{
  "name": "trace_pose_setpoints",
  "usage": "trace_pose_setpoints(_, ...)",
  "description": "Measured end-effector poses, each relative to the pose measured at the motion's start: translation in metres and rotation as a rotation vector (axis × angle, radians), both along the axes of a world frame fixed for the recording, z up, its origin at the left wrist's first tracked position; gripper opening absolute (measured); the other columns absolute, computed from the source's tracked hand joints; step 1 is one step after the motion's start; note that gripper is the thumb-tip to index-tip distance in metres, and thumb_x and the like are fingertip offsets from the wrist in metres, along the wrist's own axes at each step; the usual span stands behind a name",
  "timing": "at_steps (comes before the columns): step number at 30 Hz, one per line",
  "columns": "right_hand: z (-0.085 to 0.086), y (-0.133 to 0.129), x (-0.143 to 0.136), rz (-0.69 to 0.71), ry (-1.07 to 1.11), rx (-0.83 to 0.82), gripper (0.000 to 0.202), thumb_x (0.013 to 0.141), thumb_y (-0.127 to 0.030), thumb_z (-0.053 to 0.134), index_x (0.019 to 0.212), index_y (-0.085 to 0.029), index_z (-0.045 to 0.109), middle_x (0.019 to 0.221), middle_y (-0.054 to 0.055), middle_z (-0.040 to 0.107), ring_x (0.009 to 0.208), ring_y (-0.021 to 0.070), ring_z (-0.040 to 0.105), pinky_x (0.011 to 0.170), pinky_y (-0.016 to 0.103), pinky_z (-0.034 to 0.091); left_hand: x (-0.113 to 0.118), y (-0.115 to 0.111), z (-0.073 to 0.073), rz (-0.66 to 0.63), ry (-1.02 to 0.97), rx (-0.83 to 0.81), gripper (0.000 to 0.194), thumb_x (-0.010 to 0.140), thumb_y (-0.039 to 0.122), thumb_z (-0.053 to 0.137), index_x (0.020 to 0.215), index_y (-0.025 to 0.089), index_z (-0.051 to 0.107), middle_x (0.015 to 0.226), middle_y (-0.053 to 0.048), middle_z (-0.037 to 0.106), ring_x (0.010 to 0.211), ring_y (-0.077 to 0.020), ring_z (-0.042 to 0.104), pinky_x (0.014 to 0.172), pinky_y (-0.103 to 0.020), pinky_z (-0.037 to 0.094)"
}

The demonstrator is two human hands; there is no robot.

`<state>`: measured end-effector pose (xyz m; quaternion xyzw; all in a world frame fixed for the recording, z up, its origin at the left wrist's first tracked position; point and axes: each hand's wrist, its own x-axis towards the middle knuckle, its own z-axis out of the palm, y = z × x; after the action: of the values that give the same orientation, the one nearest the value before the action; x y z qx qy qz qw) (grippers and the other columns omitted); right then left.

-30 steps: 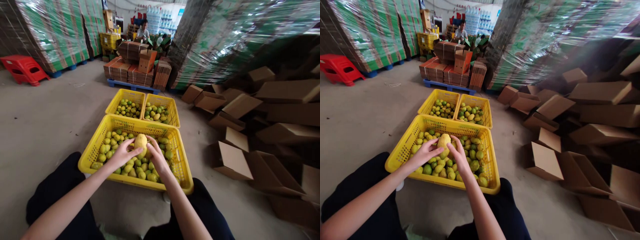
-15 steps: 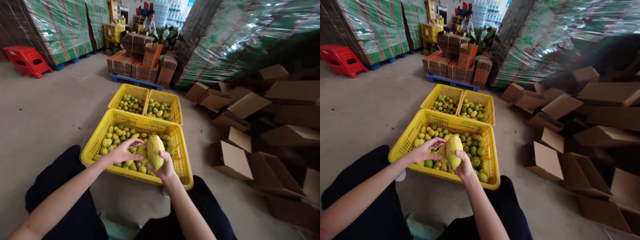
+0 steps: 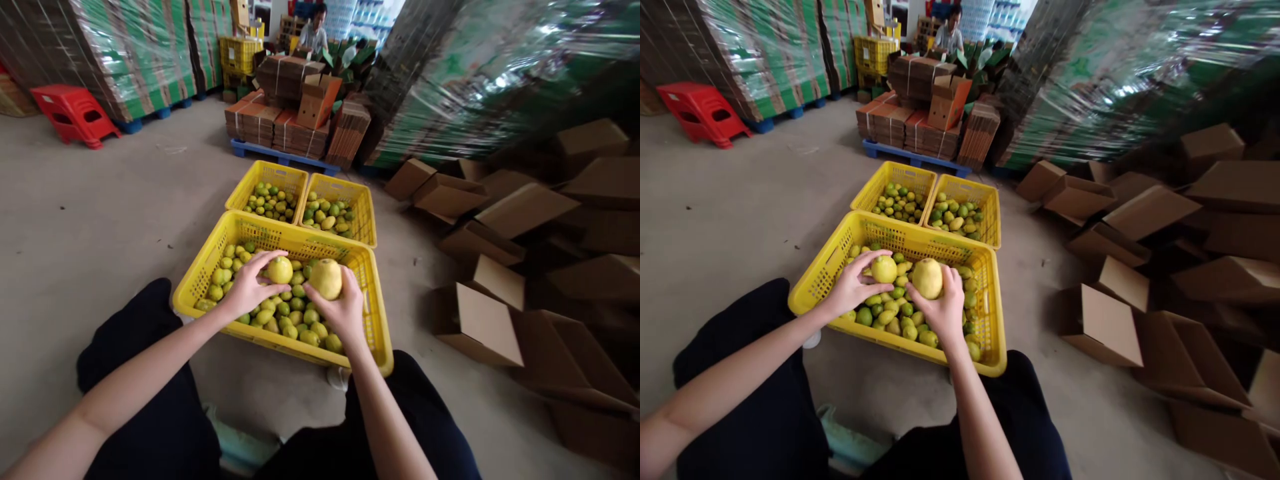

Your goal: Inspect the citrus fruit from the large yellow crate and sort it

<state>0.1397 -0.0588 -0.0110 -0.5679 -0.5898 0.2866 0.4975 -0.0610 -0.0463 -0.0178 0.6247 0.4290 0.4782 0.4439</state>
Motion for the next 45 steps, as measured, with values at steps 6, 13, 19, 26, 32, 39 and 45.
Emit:
trace_pose_setpoints(6,-0.009,-0.006,-0.009,0.011,-0.306,0.227,0.042,0.079,-0.03,0.07,0.12,-0.029,0.06,0.112,0.009,0.053,0.106,0.03,0.054,0.097,0.052,0.046,-0.001,0.0,0.01,-0.04,0.172,0.176,0.051,0.079,0.021,0.074,0.127,0.029,0.06,0.124,-0.006,0.058,0.12,-0.0239,0.056,0.105,-0.042,0.048)
trace_pose_setpoints(13,-0.001,0.001,-0.008,0.056,0.157,0.145,0.053,0.066,-0.031,0.084,0.107,-0.027,0.051,0.109,0.004,0.061,0.102,0.0241,0.061,0.094,0.042,0.051,0.005,0.009,0.011,-0.114,-0.212,-0.107,0.056,0.065,0.024,0.085,0.112,0.02,0.054,0.127,-0.01,0.062,0.117,-0.0252,0.059,0.098,-0.042,0.052)
trace_pose_setpoints(19,0.004,0.004,-0.003,0.242,0.629,-0.288,0.041,0.062,-0.04,0.086,0.087,-0.026,0.057,0.085,-0.002,0.069,0.077,0.0185,0.067,0.071,0.032,0.056,-0.007,0.017,0.021,-0.155,-0.354,-0.572,0.05,0.068,0.028,0.084,0.111,0.015,0.065,0.115,-0.012,0.069,0.108,-0.0247,0.065,0.096,-0.039,0.054)
trace_pose_setpoints(26,-0.002,0.004,-0.003,0.263,0.79,-0.497,0.045,0.062,-0.06,0.08,0.081,-0.023,0.063,0.077,0.002,0.072,0.077,0.0244,0.071,0.064,0.035,0.059,-0.011,0.02,0.015,-0.25,-0.541,-0.801,0.029,0.075,0.017,0.078,0.102,0.009,0.071,0.098,-0.012,0.074,0.091,-0.019,0.071,0.088,-0.028,0.056)
trace_pose_setpoints(32,0.0,0.007,-0.002,0.194,0.861,-0.453,0.041,0.063,-0.05,0.084,0.086,-0.024,0.063,0.079,0.001,0.072,0.084,0.0245,0.072,0.071,0.036,0.06,-0.006,0.021,0.017,-0.146,-0.684,-0.829,0.034,0.075,-0.003,0.065,0.106,0.011,0.064,0.091,-0.008,0.074,0.084,-0.0174,0.072,0.089,-0.032,0.057)
trace_pose_setpoints(39,-0.009,-0.002,-0.031,0.191,0.915,-0.427,0.034,0.068,-0.046,0.079,0.09,-0.023,0.067,0.084,0.001,0.071,0.082,0.021,0.067,0.065,0.031,0.056,0.017,0.012,0.011,-0.083,-0.727,-0.882,0.02,0.081,0.007,0.062,0.1,0.012,0.064,0.093,-0.009,0.072,0.081,-0.0156,0.069,0.073,-0.024,0.057)
trace_pose_setpoints(45,-0.016,-0.003,-0.046,0.048,0.923,-0.541,0.038,0.063,-0.047,0.081,0.087,-0.02,0.068,0.073,-0.001,0.067,0.061,0.0141,0.059,0.045,0.023,0.043,0.03,0.004,0.007,0.092,-0.717,-0.915,0.006,0.084,0.012,0.064,0.089,0.015,0.063,0.082,-0.004,0.07,0.068,-0.0126,0.065,0.061,-0.022,0.054)
